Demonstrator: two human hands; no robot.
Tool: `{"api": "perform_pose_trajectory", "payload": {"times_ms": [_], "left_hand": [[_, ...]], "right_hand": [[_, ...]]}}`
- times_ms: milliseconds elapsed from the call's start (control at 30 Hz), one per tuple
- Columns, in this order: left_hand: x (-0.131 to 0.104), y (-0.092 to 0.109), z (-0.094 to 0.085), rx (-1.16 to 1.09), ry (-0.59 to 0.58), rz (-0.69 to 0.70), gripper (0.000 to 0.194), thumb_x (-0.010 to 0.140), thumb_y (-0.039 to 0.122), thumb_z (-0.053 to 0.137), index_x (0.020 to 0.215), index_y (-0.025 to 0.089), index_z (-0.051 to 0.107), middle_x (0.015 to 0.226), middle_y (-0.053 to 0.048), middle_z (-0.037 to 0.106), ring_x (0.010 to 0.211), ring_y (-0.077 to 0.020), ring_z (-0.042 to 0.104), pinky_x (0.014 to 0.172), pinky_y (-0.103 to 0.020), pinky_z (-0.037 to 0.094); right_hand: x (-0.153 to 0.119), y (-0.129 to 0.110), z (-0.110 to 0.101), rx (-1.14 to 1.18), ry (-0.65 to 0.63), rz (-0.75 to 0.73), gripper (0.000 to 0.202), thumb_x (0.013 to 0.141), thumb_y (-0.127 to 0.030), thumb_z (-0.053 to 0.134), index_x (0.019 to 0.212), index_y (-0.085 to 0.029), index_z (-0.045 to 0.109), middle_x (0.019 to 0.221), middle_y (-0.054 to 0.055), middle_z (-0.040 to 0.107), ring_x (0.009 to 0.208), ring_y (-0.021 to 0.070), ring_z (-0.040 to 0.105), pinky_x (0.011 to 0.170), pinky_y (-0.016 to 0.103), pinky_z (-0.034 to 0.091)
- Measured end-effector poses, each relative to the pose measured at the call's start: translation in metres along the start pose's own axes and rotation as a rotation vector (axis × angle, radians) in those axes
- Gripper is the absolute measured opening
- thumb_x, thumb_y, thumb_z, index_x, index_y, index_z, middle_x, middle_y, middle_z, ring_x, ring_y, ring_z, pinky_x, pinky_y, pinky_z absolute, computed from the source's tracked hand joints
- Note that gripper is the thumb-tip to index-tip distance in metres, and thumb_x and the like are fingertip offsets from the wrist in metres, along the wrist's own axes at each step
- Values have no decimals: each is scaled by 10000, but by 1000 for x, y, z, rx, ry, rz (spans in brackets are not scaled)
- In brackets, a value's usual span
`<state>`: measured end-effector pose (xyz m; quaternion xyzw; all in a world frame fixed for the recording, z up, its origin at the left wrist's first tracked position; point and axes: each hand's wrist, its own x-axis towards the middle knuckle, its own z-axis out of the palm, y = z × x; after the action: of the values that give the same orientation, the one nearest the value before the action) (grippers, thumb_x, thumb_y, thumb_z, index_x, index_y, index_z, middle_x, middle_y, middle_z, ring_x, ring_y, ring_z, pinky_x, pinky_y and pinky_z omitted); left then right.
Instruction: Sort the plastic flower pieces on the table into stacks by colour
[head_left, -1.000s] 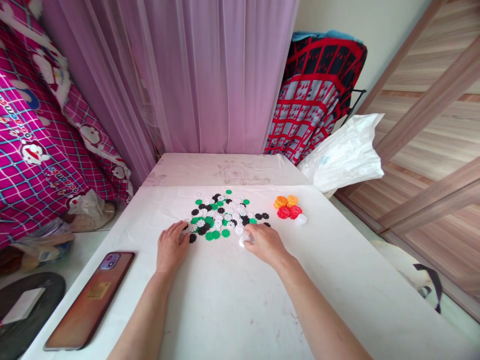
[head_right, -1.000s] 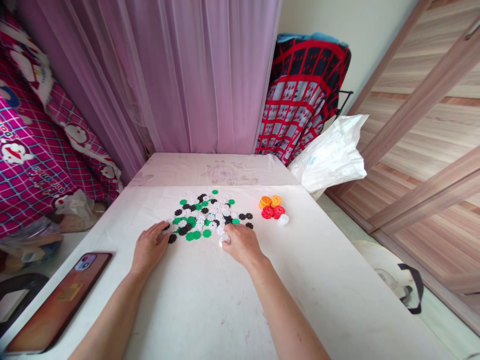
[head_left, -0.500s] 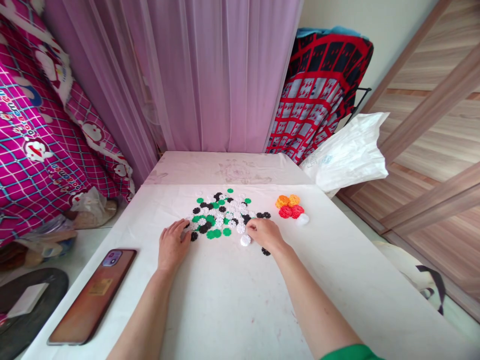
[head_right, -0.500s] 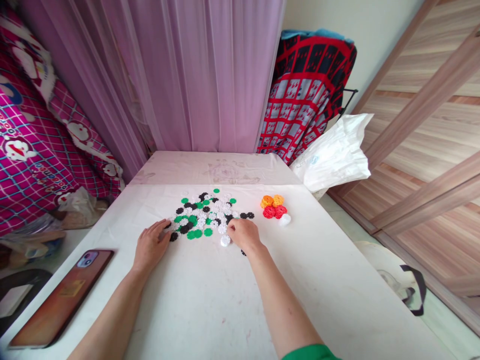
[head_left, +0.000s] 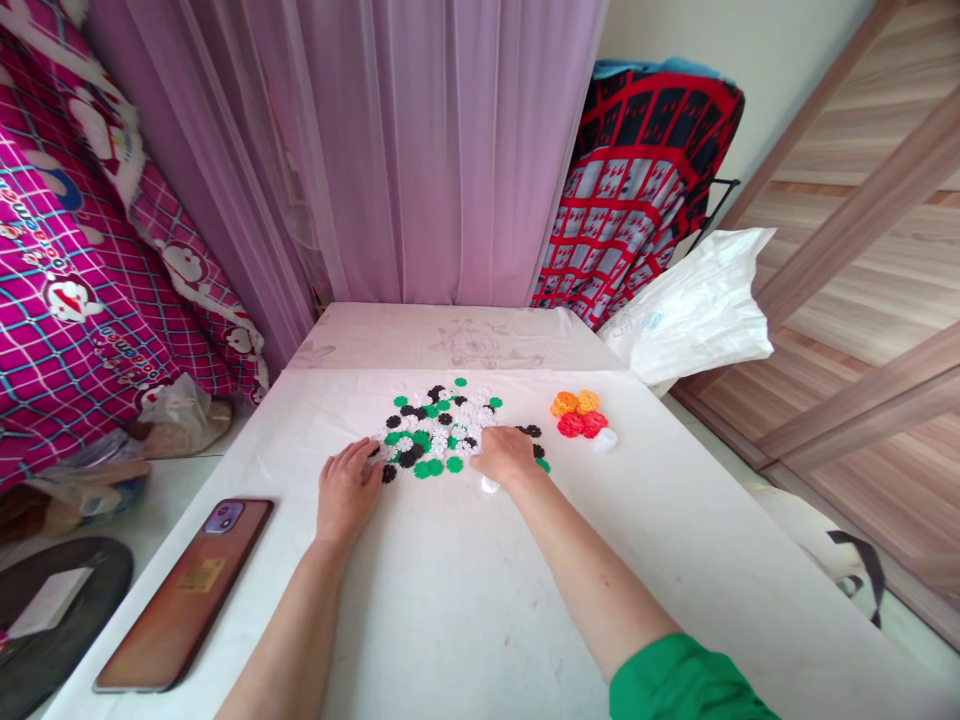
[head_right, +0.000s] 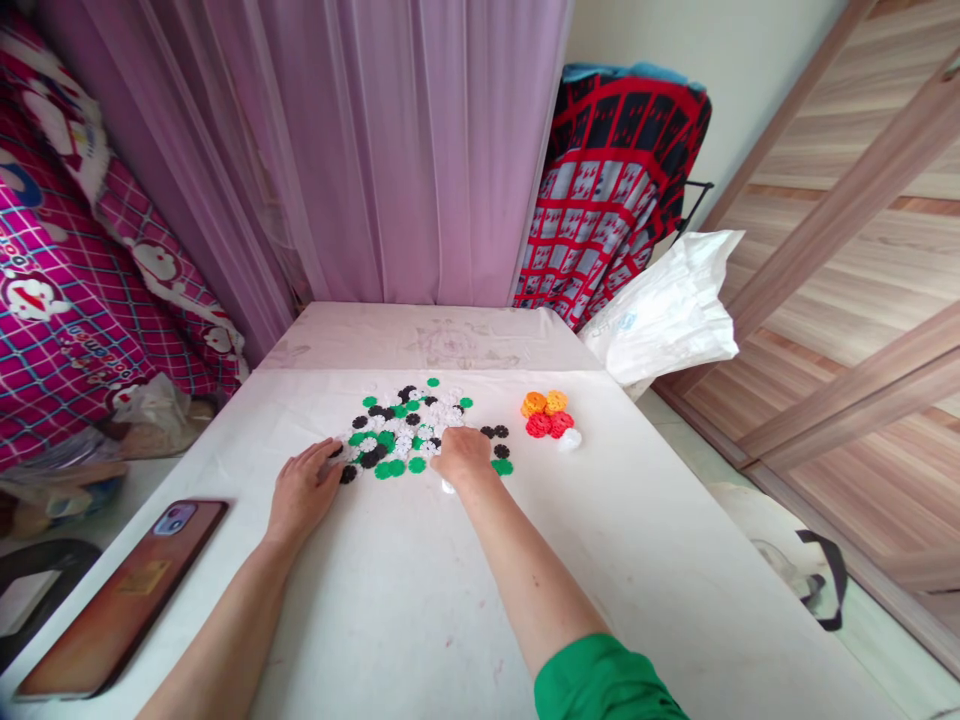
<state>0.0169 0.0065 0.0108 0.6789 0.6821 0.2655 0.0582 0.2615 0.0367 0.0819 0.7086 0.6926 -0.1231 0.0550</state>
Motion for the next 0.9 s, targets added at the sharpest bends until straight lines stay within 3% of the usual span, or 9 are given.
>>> {"api": "perform_pose_trajectory", "payload": {"times_ms": [167, 300, 533, 767, 900], "left_hand": [[0, 1, -1, -4, -8, -7, 354, 891, 308, 480, 1202, 236, 633, 1331, -82, 618, 1278, -269, 522, 1101, -506, 339], [0, 2, -1, -4, 7, -9, 348, 886, 308, 486, 1192, 249, 640, 1324, -78, 623, 1267, -264, 532, 1104, -499, 337], [0, 1, 0, -3, 18, 2, 342, 883, 310, 488, 1182, 255, 643, 1321, -74, 627, 1259, -257, 538, 1103, -480, 336], [0, 2, -2, -6, -3, -7, 347, 887, 309, 482, 1186, 234, 641, 1323, -85, 623, 1259, -266, 540, 1103, -501, 335], [0, 4, -3, -9, 0, -14, 341, 888, 306, 486, 1182, 235, 643, 1329, -84, 620, 1271, -268, 530, 1104, -511, 336]], "right_hand": [[-11, 28, 3, 210, 64, 1, 246, 778, -330, 588, 983, -264, 707, 1050, 15, 721, 961, 184, 650, 758, 252, 444], [-31, 44, 10, 340, 119, -79, 249, 757, -315, 619, 985, -267, 707, 1035, -13, 702, 895, 148, 637, 753, 229, 423], [-54, 38, 15, 302, 167, -128, 236, 778, -303, 616, 995, -269, 701, 1026, -2, 682, 851, 140, 630, 759, 236, 410], [-53, 38, 23, 308, 179, -121, 344, 775, -309, 627, 1116, -273, 660, 1040, 6, 669, 892, 150, 631, 788, 244, 417], [-44, 43, 24, 330, 200, -123, 261, 816, -331, 601, 1054, -256, 680, 1059, 7, 674, 873, 141, 634, 776, 245, 419]]}}
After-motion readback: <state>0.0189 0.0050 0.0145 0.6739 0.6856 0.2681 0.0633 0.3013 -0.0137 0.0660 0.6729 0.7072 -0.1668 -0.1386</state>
